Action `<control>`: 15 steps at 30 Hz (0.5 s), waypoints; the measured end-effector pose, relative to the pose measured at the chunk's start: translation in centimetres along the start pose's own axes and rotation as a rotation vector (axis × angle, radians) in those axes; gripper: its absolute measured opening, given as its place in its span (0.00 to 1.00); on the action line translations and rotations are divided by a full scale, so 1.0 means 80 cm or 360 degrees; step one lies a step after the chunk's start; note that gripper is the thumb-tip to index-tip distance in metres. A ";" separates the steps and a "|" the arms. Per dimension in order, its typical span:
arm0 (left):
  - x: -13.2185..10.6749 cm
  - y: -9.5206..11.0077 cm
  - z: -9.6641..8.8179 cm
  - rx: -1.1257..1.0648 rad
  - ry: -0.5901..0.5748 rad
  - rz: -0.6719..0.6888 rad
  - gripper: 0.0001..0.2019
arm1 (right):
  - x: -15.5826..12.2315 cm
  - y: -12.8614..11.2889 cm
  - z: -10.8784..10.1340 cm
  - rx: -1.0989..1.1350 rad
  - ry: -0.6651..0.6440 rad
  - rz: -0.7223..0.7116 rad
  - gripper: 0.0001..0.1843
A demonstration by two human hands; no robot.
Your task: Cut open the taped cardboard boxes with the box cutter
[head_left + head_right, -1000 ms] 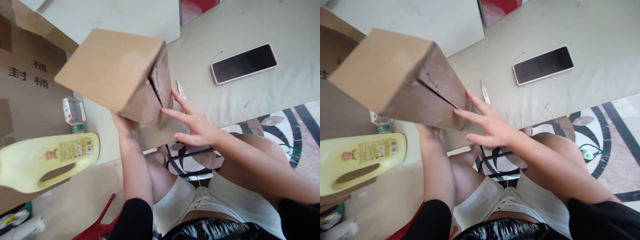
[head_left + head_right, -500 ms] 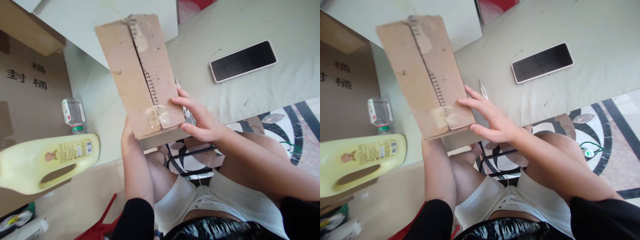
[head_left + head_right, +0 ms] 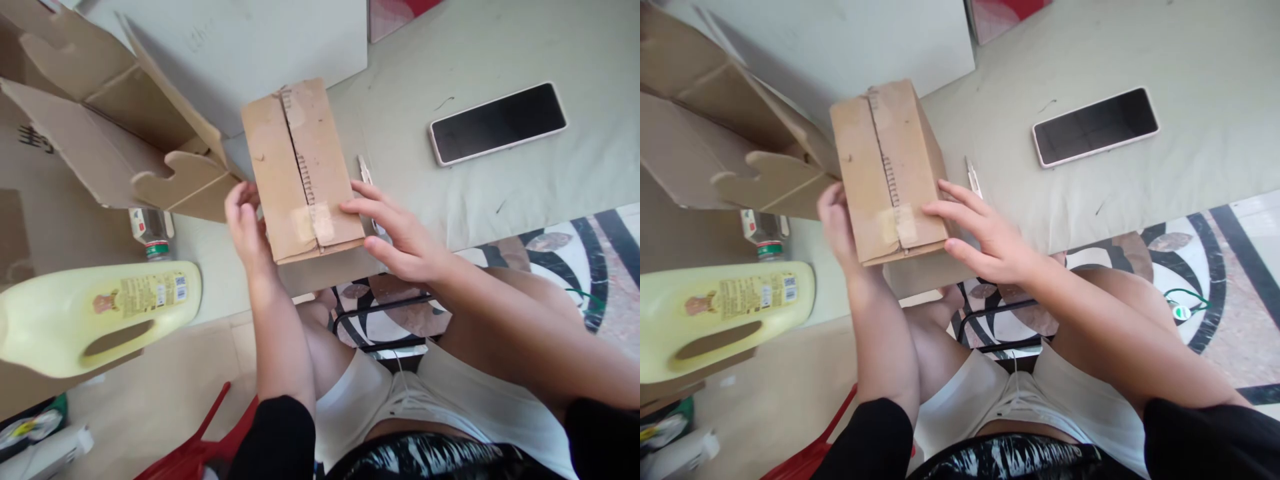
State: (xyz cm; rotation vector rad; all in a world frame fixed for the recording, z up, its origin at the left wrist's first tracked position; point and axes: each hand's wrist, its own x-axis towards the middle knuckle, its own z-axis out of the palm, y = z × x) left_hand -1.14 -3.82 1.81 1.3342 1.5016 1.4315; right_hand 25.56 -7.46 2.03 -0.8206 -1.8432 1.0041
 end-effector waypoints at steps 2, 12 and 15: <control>-0.004 0.014 0.007 -0.0146 -0.0008 0.0426 0.27 | 0.000 0.000 0.000 -0.0031 -0.0057 -0.0029 0.29; -0.014 0.008 -0.008 0.0288 -0.0324 0.0681 0.18 | 0.008 0.006 -0.001 -0.0953 0.0025 0.0719 0.24; -0.012 0.000 -0.010 0.0337 -0.0364 0.0836 0.19 | 0.010 0.010 -0.001 -0.1228 -0.0229 0.0755 0.19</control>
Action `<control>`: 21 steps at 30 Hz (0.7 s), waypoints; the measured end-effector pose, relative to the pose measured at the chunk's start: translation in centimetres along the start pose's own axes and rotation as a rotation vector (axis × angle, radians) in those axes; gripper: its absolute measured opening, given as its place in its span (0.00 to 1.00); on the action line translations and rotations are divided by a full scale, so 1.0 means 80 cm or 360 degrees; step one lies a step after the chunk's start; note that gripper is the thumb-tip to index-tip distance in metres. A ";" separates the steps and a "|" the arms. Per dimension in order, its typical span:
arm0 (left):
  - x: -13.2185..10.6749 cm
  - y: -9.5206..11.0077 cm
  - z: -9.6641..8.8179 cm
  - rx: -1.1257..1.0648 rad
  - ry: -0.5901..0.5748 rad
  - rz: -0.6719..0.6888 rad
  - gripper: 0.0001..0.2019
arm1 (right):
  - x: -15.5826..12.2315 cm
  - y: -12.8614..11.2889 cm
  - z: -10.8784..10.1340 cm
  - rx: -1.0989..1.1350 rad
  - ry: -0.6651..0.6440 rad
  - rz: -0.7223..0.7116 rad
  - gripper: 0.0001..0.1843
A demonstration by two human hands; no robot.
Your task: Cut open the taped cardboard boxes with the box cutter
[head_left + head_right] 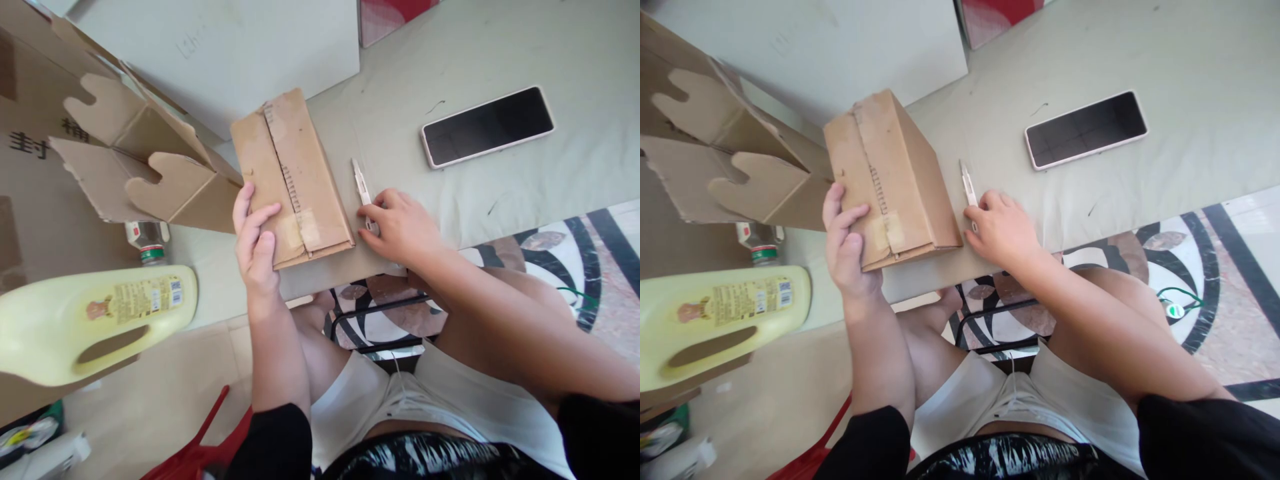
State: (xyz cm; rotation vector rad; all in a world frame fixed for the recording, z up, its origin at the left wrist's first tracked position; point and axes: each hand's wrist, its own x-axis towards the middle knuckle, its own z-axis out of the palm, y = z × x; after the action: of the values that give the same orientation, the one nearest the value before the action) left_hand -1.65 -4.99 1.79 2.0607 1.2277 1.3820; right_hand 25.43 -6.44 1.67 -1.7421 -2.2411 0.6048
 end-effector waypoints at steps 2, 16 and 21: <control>-0.003 0.005 0.006 0.0053 0.0011 0.0041 0.22 | 0.002 0.000 -0.004 -0.0109 -0.0035 0.0069 0.17; -0.019 0.045 0.052 0.0321 0.0004 0.0218 0.32 | -0.022 0.019 -0.058 0.1144 0.0477 0.0189 0.20; -0.021 0.059 0.059 0.0412 -0.0015 0.0164 0.31 | -0.053 0.010 -0.068 0.1382 0.0990 -0.0287 0.17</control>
State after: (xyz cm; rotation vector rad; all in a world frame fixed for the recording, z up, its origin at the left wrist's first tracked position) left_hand 4.47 -8.21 2.04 2.3311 1.3762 1.3136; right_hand 29.52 -9.40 6.39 -1.0619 -1.3648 0.7149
